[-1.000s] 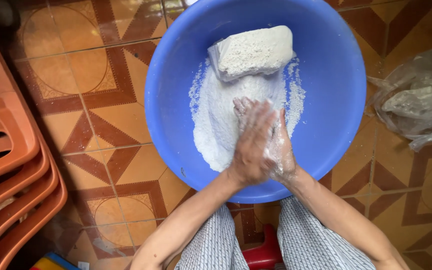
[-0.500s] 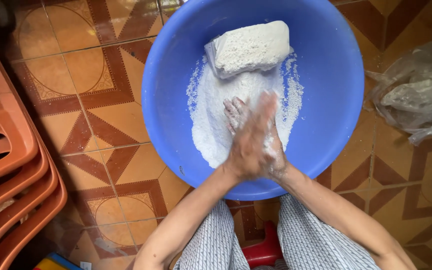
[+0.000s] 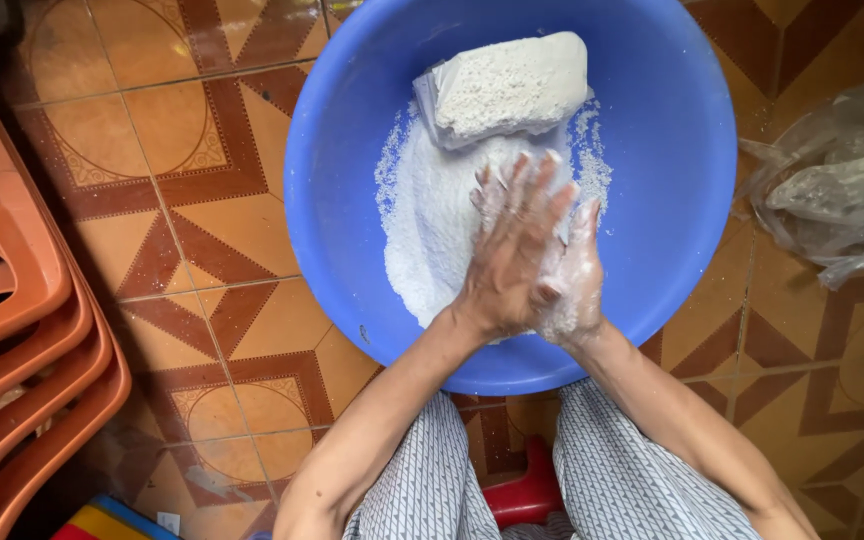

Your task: Breaking large white powder blocks into smaller pieces and rubbing hands together in a blue basin.

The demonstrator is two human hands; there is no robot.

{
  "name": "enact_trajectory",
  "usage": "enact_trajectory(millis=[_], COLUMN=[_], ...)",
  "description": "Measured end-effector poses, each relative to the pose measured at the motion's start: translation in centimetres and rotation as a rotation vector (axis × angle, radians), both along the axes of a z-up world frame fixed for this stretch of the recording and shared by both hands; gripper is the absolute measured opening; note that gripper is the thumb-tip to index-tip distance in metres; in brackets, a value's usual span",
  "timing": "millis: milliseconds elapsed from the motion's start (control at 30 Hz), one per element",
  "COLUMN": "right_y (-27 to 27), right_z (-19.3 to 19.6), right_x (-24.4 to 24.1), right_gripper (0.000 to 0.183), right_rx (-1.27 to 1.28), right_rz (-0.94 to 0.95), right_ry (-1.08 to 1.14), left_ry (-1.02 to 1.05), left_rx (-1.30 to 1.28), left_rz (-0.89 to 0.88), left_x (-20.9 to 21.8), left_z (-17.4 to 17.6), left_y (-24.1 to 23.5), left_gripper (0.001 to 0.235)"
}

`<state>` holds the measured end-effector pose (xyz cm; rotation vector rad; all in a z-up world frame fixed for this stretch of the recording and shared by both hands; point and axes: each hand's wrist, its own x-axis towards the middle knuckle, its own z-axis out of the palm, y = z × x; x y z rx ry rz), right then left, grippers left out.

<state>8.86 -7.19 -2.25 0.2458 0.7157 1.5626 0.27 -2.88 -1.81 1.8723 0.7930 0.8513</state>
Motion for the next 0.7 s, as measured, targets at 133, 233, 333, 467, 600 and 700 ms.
enact_trajectory(millis=[133, 233, 333, 467, 600, 700], right_y=[1.5, 1.2, 1.4, -0.8, 0.2, 0.5], right_z=[0.1, 1.4, 1.9, -0.3, 0.6, 0.4], right_x=[-5.3, -1.7, 1.0, 0.0, 0.8, 1.3], right_gripper=[0.08, 0.08, 0.081, 0.071, 0.072, 0.083], right_rx=[0.004, 0.026, 0.142, 0.194, -0.107, 0.127], right_rz=[-0.511, -0.187, 0.168, 0.014, 0.391, 0.206], right_ry=[-1.539, -1.376, -1.335, -1.61, -1.245, -1.109], left_ry=[0.057, 0.006, -0.047, 0.005, 0.016, 0.054], left_rx=[0.05, -0.012, -0.053, 0.036, 0.04, 0.042], left_rz=[-0.05, 0.02, 0.059, 0.031, 0.028, -0.023], left_x=[0.2, 0.7, 1.2, 0.6, 0.2, 0.3], left_z=[0.9, 0.1, 0.6, 1.4, 0.0, 0.5], left_y=[-0.8, 1.1, 0.5, -0.4, 1.6, 0.5], left_gripper=[0.072, 0.071, 0.072, 0.071, 0.073, 0.074])
